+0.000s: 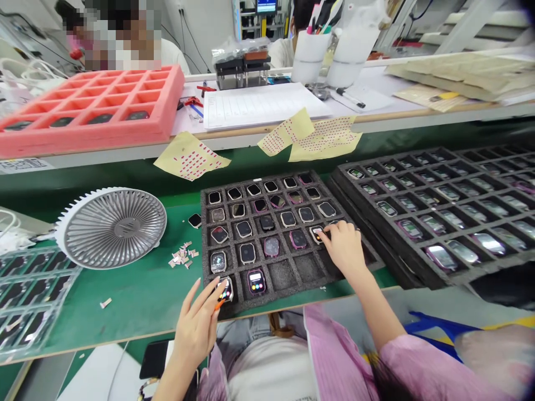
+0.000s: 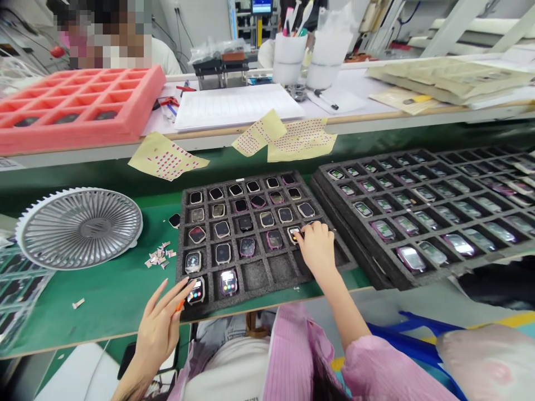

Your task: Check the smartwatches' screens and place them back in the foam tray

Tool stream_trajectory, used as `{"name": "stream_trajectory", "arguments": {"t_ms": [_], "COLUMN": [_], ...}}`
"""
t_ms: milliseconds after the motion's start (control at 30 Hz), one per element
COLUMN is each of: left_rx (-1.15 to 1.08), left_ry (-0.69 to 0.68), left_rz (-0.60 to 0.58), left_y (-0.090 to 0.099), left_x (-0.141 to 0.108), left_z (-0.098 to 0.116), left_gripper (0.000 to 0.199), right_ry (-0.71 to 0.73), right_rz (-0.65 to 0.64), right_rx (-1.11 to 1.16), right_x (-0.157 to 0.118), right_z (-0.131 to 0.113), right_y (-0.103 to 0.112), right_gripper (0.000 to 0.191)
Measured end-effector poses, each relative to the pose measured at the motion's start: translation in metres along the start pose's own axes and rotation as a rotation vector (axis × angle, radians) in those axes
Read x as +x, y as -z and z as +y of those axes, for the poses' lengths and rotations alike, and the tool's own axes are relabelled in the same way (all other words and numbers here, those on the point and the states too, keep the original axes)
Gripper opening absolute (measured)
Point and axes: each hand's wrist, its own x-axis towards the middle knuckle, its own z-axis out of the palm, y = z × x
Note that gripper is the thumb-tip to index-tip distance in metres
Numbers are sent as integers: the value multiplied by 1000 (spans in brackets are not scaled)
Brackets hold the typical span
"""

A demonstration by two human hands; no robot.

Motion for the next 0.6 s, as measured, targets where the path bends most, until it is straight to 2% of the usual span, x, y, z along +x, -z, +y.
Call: {"name": "stream_trajectory", "arguments": {"t_ms": [100, 200, 300, 367, 400, 467, 500, 600], "left_rx": [-28, -86, -269, -458, -554, -740, -840, -1077], "left_ry": [-21, 2, 201, 401, 484, 556, 578, 687], "left_rz": [56, 117, 151, 67, -21, -221, -281, -308], "left_y": [-4, -7, -8, -7, -7, -9, -12, -21], "left_x": [7, 13, 25, 40, 49, 69, 78, 95], "left_z": [1, 4, 13, 23, 28, 36, 39, 41], "left_gripper": [31, 30, 27, 27, 29, 31, 34, 39], "right_ry": [17, 0, -153, -283, -334, -412, -442, -500], "right_rz": [-18, -46, -86, -106, -135, -268, -352, -525], "right_rx": [126, 389, 710, 1008, 1199, 1564, 1700, 1928], "right_x": [9, 8, 2, -1, -2, -2, -2, -1], "right_z": [2, 1, -16, -38, -51, -80, -94, -127], "right_y": [-9, -7, 9, 25, 33, 48, 53, 63], "right_gripper": [52, 47, 37, 41, 40, 32, 30, 26]}}
